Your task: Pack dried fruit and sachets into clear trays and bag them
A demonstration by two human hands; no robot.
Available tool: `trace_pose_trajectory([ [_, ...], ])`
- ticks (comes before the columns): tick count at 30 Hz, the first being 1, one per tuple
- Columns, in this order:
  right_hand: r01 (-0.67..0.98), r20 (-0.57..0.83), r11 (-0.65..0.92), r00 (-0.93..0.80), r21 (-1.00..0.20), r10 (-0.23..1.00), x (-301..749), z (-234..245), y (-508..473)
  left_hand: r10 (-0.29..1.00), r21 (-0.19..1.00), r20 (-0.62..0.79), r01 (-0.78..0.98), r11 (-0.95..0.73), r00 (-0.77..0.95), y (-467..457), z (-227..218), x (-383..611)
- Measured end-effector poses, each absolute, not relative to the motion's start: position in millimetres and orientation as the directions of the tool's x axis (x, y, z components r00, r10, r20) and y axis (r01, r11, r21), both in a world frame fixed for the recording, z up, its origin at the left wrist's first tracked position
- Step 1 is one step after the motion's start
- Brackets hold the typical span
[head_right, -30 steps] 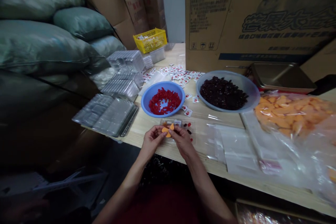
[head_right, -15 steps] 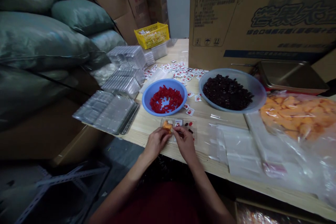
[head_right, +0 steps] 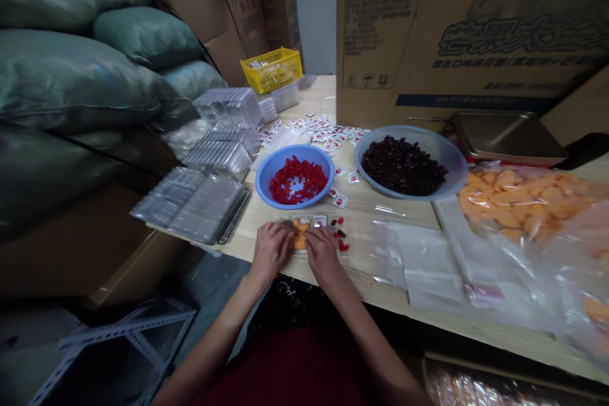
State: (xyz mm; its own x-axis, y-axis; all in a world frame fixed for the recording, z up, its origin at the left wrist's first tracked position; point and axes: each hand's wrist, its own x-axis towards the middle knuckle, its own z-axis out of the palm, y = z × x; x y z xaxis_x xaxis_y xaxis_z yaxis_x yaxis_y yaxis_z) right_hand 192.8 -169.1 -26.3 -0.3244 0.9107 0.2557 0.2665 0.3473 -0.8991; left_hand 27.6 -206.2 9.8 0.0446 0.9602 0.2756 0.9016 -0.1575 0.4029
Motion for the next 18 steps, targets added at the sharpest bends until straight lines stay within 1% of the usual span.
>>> trace_pose_trajectory([
  [2, 0.058, 0.119, 0.133, -0.192, -0.989, 0.974, 199, -13, -168, 0.926, 0.513, 0.374, 0.821, -0.250, 0.048, -210, 22, 41],
  [3, -0.085, 0.017, 0.002, -0.177, -0.996, 0.984, 201, -5, -167, 0.909, 0.538, 0.405, 0.778, -0.324, 0.099, -211, 28, 51],
  [4, -0.228, -0.087, -0.136, -0.214, -0.964, 0.973, 204, 3, -166, 0.891, 0.536, 0.414, 0.741, -0.404, 0.186, -210, 31, 61],
  [5, -0.343, -0.174, -0.269, -0.284, -0.900, 0.943, 206, 10, -165, 0.870, 0.516, 0.401, 0.714, -0.474, 0.288, -209, 32, 70],
  [6, -0.418, -0.234, -0.380, -0.359, -0.825, 0.904, 210, 17, -164, 0.852, 0.486, 0.367, 0.704, -0.518, 0.374, -206, 31, 78],
  [7, -0.457, -0.273, -0.455, -0.410, -0.764, 0.870, 214, 22, -163, 0.851, 0.458, 0.321, 0.718, -0.524, 0.416, -203, 28, 83],
  [8, -0.471, -0.299, -0.496, -0.433, -0.729, 0.850, 221, 27, -163, 0.870, 0.436, 0.279, 0.753, -0.493, 0.407, -200, 22, 86],
  [10, -0.473, -0.316, -0.480, -0.386, -0.739, 0.866, 240, 32, -164, 0.923, 0.428, 0.224, 0.819, -0.382, 0.314, -196, 11, 82],
  [12, -0.417, -0.287, -0.381, -0.271, -0.825, 0.919, 268, 34, -169, 0.947, 0.472, 0.211, 0.823, -0.316, 0.242, -197, 6, 71],
  [13, -0.345, -0.261, -0.311, -0.183, -0.886, 0.948, 285, 33, -173, 0.948, 0.505, 0.227, 0.805, -0.310, 0.223, -200, 7, 65],
  [14, -0.237, -0.218, -0.229, -0.071, -0.944, 0.973, 303, 33, -179, 0.946, 0.538, 0.255, 0.783, -0.313, 0.202, -202, 10, 58],
  [15, -0.096, -0.153, -0.146, 0.062, -0.985, 0.986, 322, 31, -185, 0.942, 0.563, 0.293, 0.766, -0.310, 0.165, -205, 16, 50],
  [16, 0.067, -0.073, -0.088, 0.195, -0.994, 0.978, 342, 29, -193, 0.935, 0.574, 0.336, 0.763, -0.296, 0.109, -206, 24, 41],
  [17, 0.230, 0.014, -0.062, 0.314, -0.971, 0.949, 361, 26, -202, 0.926, 0.571, 0.376, 0.778, -0.263, 0.037, -205, 33, 29],
  [18, 0.357, 0.094, -0.060, 0.399, -0.932, 0.912, 380, 21, -210, 0.911, 0.556, 0.409, 0.806, -0.200, -0.056, -203, 42, 15],
])
